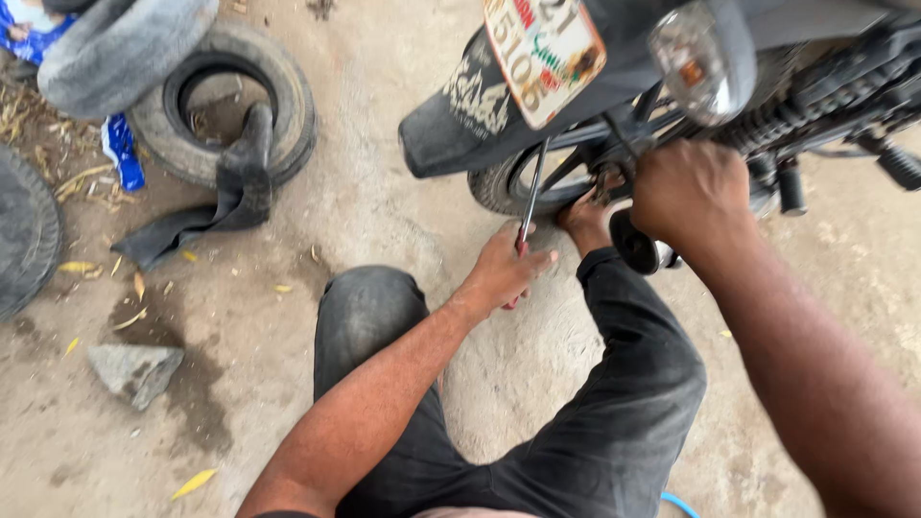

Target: The person sits on the ground beside a motorcycle and works on the front wheel, inserting a screwdriver and a metal rod between the tire and rim and prying along the bead. He repositions the tools repeatedly around the wheel while holding the fender for leverage.

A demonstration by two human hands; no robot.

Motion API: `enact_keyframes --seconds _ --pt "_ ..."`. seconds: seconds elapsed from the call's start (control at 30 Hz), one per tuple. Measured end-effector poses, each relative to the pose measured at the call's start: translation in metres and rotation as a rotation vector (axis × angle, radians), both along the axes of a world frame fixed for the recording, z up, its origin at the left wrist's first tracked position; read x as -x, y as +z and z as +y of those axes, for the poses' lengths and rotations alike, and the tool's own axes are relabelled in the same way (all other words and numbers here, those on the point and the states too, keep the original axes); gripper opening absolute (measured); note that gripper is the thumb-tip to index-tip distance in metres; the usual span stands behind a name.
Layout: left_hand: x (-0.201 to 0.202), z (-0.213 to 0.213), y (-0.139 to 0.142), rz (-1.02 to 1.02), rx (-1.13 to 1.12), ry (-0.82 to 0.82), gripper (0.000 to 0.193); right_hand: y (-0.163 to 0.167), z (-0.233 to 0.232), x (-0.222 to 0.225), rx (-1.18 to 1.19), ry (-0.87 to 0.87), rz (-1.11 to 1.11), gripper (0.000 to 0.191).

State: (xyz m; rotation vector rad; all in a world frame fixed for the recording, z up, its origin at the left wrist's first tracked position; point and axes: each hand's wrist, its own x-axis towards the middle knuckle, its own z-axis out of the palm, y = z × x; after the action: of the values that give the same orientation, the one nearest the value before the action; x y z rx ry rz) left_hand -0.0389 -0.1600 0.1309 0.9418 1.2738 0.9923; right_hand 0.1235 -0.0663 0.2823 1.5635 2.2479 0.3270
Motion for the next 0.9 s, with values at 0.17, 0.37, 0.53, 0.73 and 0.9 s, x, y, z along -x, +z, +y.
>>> enact_keyframes --seconds 0.17,0.37,0.53,0.73,0.9 --pt "-0.003 -0.004 0.008 0.147 0.041 0.02 0.061 -0.021 -0.001 -0.007 -0.039 0.007 0.101 0.018" --pt "0.018 0.0 0.004 0.207 -0.066 0.043 0.039 -0.057 -0.004 -0.047 -0.232 0.035 0.355 0.023" --pt "0.031 0.004 0.01 0.117 -0.028 0.041 0.031 -0.077 0.006 -0.072 -0.362 0.203 0.586 0.028" --pt "0.031 0.007 0.032 -0.001 0.092 0.023 0.03 -0.099 0.017 -0.101 -0.637 0.38 0.658 0.03" --pt "0.033 0.009 0.032 -0.031 0.095 -0.003 0.039 -0.121 0.033 -0.132 -0.697 0.335 0.684 0.036"
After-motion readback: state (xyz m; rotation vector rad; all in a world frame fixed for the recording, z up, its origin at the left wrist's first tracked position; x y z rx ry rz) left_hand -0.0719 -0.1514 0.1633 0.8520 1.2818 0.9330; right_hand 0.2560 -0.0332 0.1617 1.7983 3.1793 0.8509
